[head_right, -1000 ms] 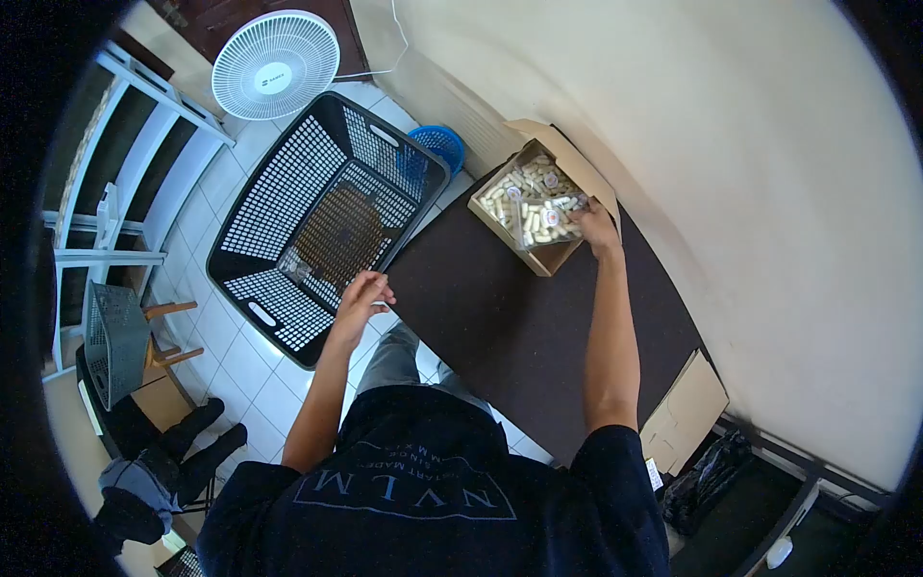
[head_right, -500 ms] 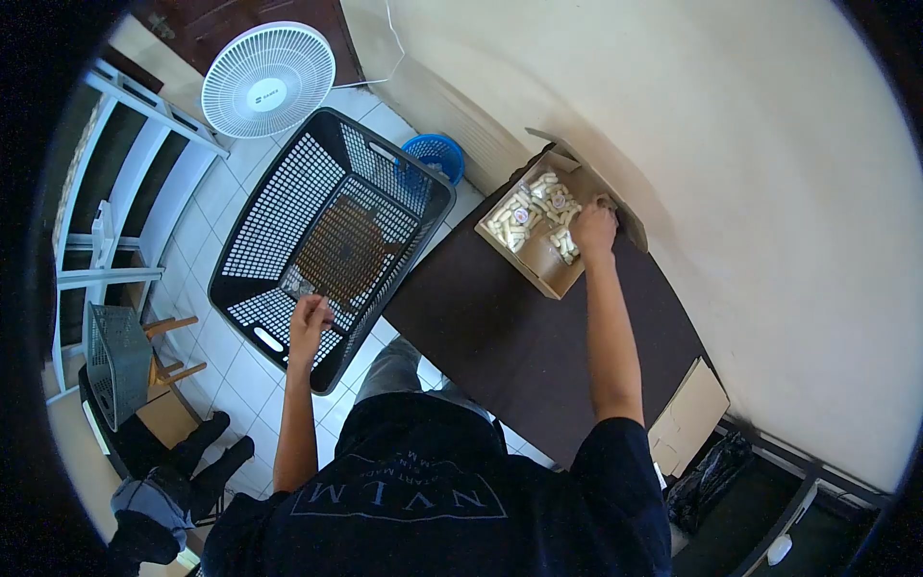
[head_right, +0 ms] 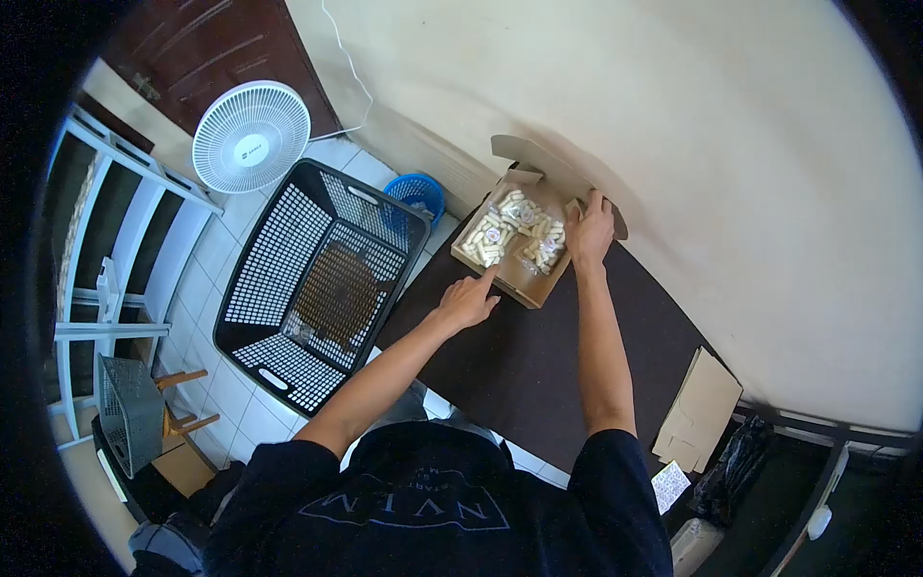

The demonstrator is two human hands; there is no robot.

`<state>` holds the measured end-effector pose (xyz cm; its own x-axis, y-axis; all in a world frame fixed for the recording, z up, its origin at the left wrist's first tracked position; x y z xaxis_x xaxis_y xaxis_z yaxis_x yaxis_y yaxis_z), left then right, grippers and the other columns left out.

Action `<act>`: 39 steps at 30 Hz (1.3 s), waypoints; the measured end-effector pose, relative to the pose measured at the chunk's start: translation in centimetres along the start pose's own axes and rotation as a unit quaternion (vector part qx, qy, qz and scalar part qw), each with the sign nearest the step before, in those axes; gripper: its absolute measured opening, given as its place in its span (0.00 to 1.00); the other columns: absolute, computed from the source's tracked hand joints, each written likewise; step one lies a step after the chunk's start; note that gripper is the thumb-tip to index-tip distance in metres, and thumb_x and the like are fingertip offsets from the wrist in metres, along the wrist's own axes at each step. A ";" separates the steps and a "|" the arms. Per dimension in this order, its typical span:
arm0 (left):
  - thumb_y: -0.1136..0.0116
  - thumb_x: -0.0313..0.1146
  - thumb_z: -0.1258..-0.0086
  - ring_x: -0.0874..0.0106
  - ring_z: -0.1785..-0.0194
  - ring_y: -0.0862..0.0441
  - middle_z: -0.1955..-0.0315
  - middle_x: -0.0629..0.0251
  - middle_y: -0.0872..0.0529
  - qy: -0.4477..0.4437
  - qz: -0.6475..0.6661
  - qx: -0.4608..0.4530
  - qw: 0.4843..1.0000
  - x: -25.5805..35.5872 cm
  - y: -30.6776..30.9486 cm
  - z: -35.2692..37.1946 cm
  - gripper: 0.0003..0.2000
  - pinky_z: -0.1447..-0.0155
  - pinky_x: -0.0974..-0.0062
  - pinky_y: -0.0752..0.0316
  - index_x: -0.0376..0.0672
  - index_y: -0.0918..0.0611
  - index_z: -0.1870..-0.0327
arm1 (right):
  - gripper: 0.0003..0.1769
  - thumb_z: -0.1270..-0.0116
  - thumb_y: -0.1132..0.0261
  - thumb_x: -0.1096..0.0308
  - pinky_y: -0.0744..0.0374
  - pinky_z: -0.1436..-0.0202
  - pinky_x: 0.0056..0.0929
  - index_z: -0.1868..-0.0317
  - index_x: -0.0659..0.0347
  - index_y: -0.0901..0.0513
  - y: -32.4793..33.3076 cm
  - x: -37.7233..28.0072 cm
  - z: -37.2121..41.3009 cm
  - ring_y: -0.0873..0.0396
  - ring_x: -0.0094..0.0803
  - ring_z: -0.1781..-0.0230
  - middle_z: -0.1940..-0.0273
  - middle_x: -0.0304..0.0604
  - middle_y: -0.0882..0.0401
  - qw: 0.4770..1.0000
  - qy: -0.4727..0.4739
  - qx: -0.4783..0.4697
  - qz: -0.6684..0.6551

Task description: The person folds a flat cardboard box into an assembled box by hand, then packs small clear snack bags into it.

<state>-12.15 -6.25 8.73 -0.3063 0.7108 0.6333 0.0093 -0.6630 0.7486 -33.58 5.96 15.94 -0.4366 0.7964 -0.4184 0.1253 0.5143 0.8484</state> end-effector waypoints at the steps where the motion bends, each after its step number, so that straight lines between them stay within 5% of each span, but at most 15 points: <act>1: 0.42 0.31 0.30 0.51 0.57 0.16 0.66 0.44 0.16 0.000 0.001 -0.022 1.000 -0.2 -0.8 -0.8 0.19 0.55 0.51 0.24 0.43 0.29 0.41 | 0.26 0.40 0.35 0.73 0.24 0.46 0.52 0.41 0.63 0.29 0.6 0.3 -0.3 0.24 0.61 0.48 0.49 0.63 0.24 1.000 -0.001 0.006 -0.002; 7: 0.43 0.31 0.31 0.46 0.57 0.17 0.65 0.47 0.14 -0.059 0.094 0.051 0.993 -0.5 -0.4 -0.6 0.11 0.53 0.53 0.22 0.39 0.26 0.52 | 0.26 0.42 0.34 0.77 0.24 0.47 0.50 0.43 0.65 0.30 5.5 1.5 -3.5 0.23 0.58 0.47 0.51 0.59 0.23 0.992 0.022 0.111 -0.064; 11: 0.41 0.31 0.31 0.48 0.52 0.17 0.56 0.48 0.15 -0.030 0.118 0.004 0.993 -0.6 -0.7 0.9 0.14 0.49 0.57 0.23 0.40 0.25 0.47 | 0.26 0.44 0.30 0.71 0.24 0.45 0.48 0.45 0.64 0.25 2.1 6.0 -6.4 0.22 0.55 0.48 0.50 0.59 0.21 0.994 0.096 -0.001 -0.045; 15: 0.40 0.33 0.30 0.50 0.52 0.16 0.51 0.47 0.17 -0.023 0.043 0.096 0.994 -1.7 -2.1 2.3 0.20 0.48 0.60 0.22 0.44 0.28 0.39 | 0.26 0.46 0.28 0.64 0.25 0.41 0.48 0.47 0.62 0.21 1.0 6.8 -6.3 0.23 0.58 0.46 0.49 0.60 0.20 0.988 0.145 -0.052 0.008; 19: 0.39 0.36 0.29 0.62 0.56 0.15 0.49 0.49 0.18 0.028 0.260 0.120 0.958 -1.4 1.6 6.7 0.25 0.51 0.64 0.21 0.43 0.33 0.34 | 0.27 0.41 0.28 0.65 0.28 0.36 0.44 0.43 0.68 0.23 2.6 6.7 -5.9 0.24 0.52 0.40 0.44 0.58 0.21 0.983 0.169 -0.069 -0.029; 21: 0.40 0.33 0.29 0.66 0.58 0.16 0.51 0.53 0.17 0.068 0.286 0.198 0.935 -3.6 2.2 10.9 0.19 0.55 0.69 0.21 0.40 0.28 0.39 | 0.26 0.40 0.29 0.68 0.29 0.35 0.44 0.42 0.66 0.24 3.0 7.7 -5.8 0.26 0.53 0.39 0.43 0.59 0.23 0.977 0.183 -0.084 -0.071; 25: 0.40 0.25 0.32 0.71 0.64 0.17 0.67 0.62 0.17 0.100 0.215 0.555 0.797 -11.1 3.6 22.1 0.05 0.60 0.74 0.23 0.39 0.20 0.57 | 0.26 0.37 0.31 0.67 0.28 0.36 0.44 0.39 0.65 0.25 3.8 9.9 -5.6 0.27 0.49 0.36 0.41 0.56 0.23 0.979 0.123 -0.124 -0.104; 27: 0.37 0.25 0.34 0.69 0.66 0.20 0.66 0.61 0.18 0.188 0.081 0.637 0.743 -15.6 3.7 28.4 0.06 0.58 0.71 0.25 0.39 0.21 0.60 | 0.26 0.35 0.32 0.67 0.25 0.39 0.43 0.38 0.64 0.26 4.1 11.1 -4.8 0.26 0.47 0.38 0.40 0.54 0.24 0.978 0.095 -0.134 -0.128; 28: 0.34 0.28 0.36 0.67 0.64 0.23 0.66 0.59 0.21 0.290 0.053 0.667 0.684 -17.9 3.3 31.4 0.09 0.57 0.69 0.27 0.37 0.22 0.61 | 0.25 0.33 0.33 0.66 0.23 0.43 0.42 0.38 0.63 0.26 4.2 11.7 -4.4 0.24 0.45 0.39 0.39 0.52 0.24 0.978 0.059 -0.135 -0.150; 29: 0.31 0.32 0.38 0.67 0.66 0.25 0.69 0.61 0.22 0.300 0.001 0.710 0.637 -20.0 3.2 34.0 0.12 0.62 0.68 0.30 0.37 0.23 0.63 | 0.25 0.31 0.34 0.65 0.21 0.46 0.39 0.37 0.63 0.27 5.2 11.3 -3.2 0.23 0.43 0.41 0.39 0.50 0.25 0.969 0.000 -0.146 -0.200; 30: 0.30 0.34 0.38 0.66 0.64 0.27 0.69 0.60 0.23 0.361 -0.027 0.700 0.616 -20.8 3.7 36.1 0.14 0.60 0.64 0.30 0.37 0.24 0.63 | 0.24 0.29 0.36 0.64 0.19 0.49 0.37 0.36 0.63 0.28 6.5 9.9 -1.2 0.22 0.42 0.43 0.38 0.49 0.26 0.954 -0.058 -0.157 -0.248; 33: 0.25 0.58 0.49 0.55 0.51 0.22 0.59 0.48 0.19 0.578 0.113 0.593 0.549 -28.1 1.4 39.3 0.36 0.48 0.58 0.25 0.32 0.23 0.52 | 0.25 0.28 0.37 0.62 0.18 0.53 0.34 0.35 0.63 0.29 7.6 10.4 3.5 0.20 0.37 0.48 0.39 0.46 0.26 0.922 -0.108 -0.155 -0.338; 34: 0.28 0.66 0.53 0.45 0.39 0.28 0.46 0.34 0.26 0.601 0.203 0.532 0.561 -30.2 0.5 39.6 0.48 0.35 0.57 0.31 0.31 0.27 0.41 | 0.26 0.28 0.37 0.61 0.18 0.53 0.34 0.35 0.63 0.29 7.8 10.6 5.5 0.20 0.36 0.48 0.40 0.46 0.26 0.905 -0.132 -0.152 -0.375; 37: 0.24 0.64 0.56 0.50 0.39 0.22 0.45 0.35 0.21 0.571 0.301 0.453 0.615 -37.4 -3.0 39.3 0.54 0.38 0.61 0.25 0.28 0.31 0.35 | 0.18 0.27 0.37 0.62 0.19 0.59 0.29 0.42 0.60 0.25 7.8 9.3 12.2 0.19 0.29 0.57 0.51 0.41 0.20 0.872 -0.161 -0.175 -0.428; 39: 0.22 0.51 0.51 0.59 0.50 0.16 0.52 0.47 0.14 0.410 0.511 0.492 0.573 -37.5 -3.9 37.4 0.41 0.46 0.65 0.21 0.30 0.24 0.41 | 0.12 0.27 0.37 0.62 0.20 0.63 0.26 0.48 0.56 0.23 6.9 7.6 16.7 0.20 0.28 0.61 0.57 0.39 0.20 0.839 -0.172 -0.230 -0.462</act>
<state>34.90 -21.57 -10.58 -0.0021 -0.5473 0.8369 0.9917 0.1065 0.0721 -21.18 20.84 13.19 0.1352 0.2115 -0.9680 -0.5161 0.8490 0.1134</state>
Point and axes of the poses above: each hand's wrist, its own z-axis away from the middle knuckle, its own y-axis out of the back of the hand, x = y × z, the point moved 5 cm from there along -z, towards the middle knuckle
